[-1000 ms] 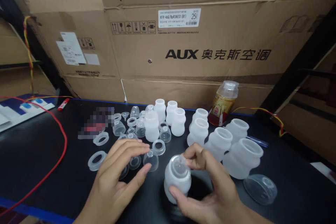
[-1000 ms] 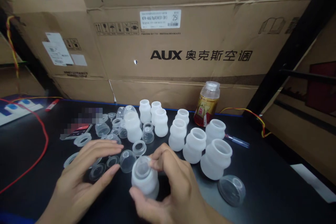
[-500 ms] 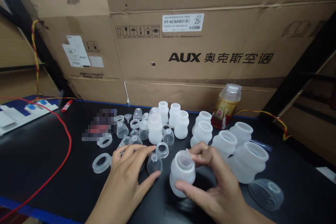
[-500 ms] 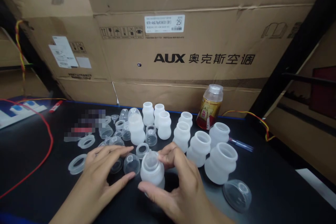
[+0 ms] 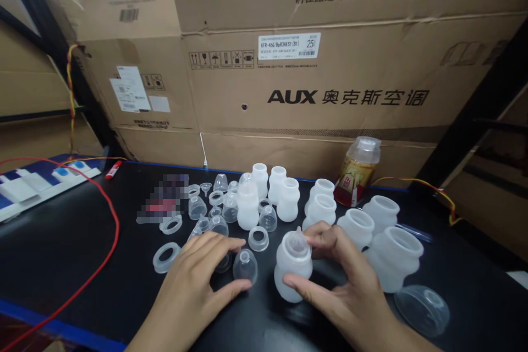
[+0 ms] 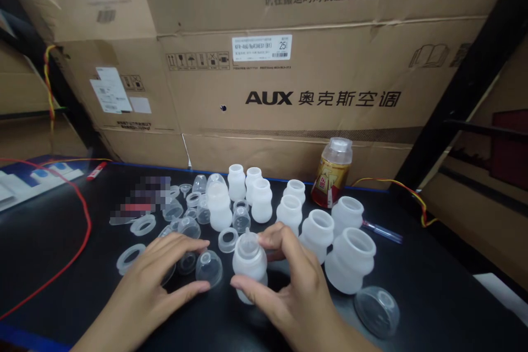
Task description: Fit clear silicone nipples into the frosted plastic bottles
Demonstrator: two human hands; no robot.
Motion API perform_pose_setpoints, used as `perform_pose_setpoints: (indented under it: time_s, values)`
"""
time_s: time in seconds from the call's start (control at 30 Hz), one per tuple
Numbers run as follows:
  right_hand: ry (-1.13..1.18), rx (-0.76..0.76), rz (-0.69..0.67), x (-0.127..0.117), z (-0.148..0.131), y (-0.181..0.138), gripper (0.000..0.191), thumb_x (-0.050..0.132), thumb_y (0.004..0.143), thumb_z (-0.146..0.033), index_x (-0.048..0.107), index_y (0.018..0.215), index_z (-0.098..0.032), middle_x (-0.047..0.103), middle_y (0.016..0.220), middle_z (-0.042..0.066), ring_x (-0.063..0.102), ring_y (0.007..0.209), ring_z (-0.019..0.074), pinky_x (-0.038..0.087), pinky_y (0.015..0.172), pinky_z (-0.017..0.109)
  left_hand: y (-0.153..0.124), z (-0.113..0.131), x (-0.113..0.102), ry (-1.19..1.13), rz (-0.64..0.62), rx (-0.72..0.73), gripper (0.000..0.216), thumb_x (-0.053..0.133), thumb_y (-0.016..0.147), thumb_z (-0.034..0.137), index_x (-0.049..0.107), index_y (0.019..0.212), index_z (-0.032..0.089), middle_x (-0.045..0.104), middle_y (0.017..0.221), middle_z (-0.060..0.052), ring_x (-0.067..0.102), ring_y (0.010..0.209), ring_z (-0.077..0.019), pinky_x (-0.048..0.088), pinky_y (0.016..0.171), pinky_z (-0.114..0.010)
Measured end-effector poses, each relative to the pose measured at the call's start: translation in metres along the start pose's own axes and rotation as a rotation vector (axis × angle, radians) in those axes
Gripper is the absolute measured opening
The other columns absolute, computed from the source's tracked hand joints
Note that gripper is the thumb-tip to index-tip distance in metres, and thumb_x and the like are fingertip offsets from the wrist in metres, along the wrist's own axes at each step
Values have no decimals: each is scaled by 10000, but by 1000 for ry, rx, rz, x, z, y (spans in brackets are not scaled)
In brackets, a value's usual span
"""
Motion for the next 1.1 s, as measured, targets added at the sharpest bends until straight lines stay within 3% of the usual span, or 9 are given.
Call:
perform_pose_setpoints:
  time_s: [0.13, 0.23, 0.4, 0.67, 0.77, 0.97, 1.1]
  values:
    - [-6, -9, 7, 0, -1, -1, 343, 806, 1024, -515, 574, 1153, -298, 704, 998, 7, 747, 893, 180, 673, 740, 244, -8, -11, -11, 14, -2, 28, 470, 889, 914, 475, 653, 1304, 363, 841, 1151, 33, 836, 1047, -265, 645, 924, -420]
    - [19, 27, -12, 2, 3, -3, 330, 827, 1015, -460, 587, 1181, -304, 709, 1034, 9, 748, 920, 182, 668, 765, 261, -13, -21, -14, 20, -24, 25, 373, 850, 959, 397, 664, 1278, 351, 842, 1150, 38, 833, 1050, -239, 639, 920, -378]
    - [20, 53, -13, 3, 4, -3, 324, 849, 985, -365, 601, 1190, -322, 738, 1055, 5, 773, 910, 183, 684, 774, 269, -13, -22, -9, 11, -64, 21, 409, 895, 895, 244, 686, 1229, 356, 842, 1104, 70, 831, 994, -224, 630, 883, -357]
    - [-77, 62, -24, 1, 5, -6, 408, 828, 976, -357, 613, 1324, -368, 789, 1069, -15, 817, 925, 177, 701, 827, 228, -11, -20, -9, -3, -40, 9, 260, 711, 1000, 180, 711, 1209, 334, 846, 1074, 48, 828, 963, -211, 624, 875, -348]
    - [-60, 72, -17, -1, 5, -5, 383, 828, 971, -324, 653, 1306, -379, 802, 1121, -21, 821, 962, 164, 693, 849, 193, -11, -19, -9, -4, -43, 15, 263, 699, 1007, 189, 708, 1224, 338, 851, 1083, 50, 830, 969, -209, 630, 870, -340]
    - [1, 82, 41, -7, -1, 1, 287, 835, 936, -251, 750, 1189, -356, 826, 1024, -47, 828, 880, 120, 663, 836, 114, -11, -18, -11, -9, -40, 13, 264, 692, 1004, 177, 704, 1209, 343, 847, 1073, 51, 832, 973, -208, 638, 877, -347]
    - [11, 43, 74, -11, -10, 6, 283, 832, 908, -201, 781, 1155, -329, 865, 1048, -10, 844, 918, 171, 692, 794, 171, -9, -19, -11, -15, -27, 12, 249, 702, 994, 184, 732, 1190, 334, 857, 1068, 37, 837, 968, -215, 641, 870, -337]
Point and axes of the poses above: each hand's wrist, its own y-axis towards the middle knuckle, its own x-axis out of the palm, z = x × y, the point moved 10 cm from there along y, towards the middle knuckle
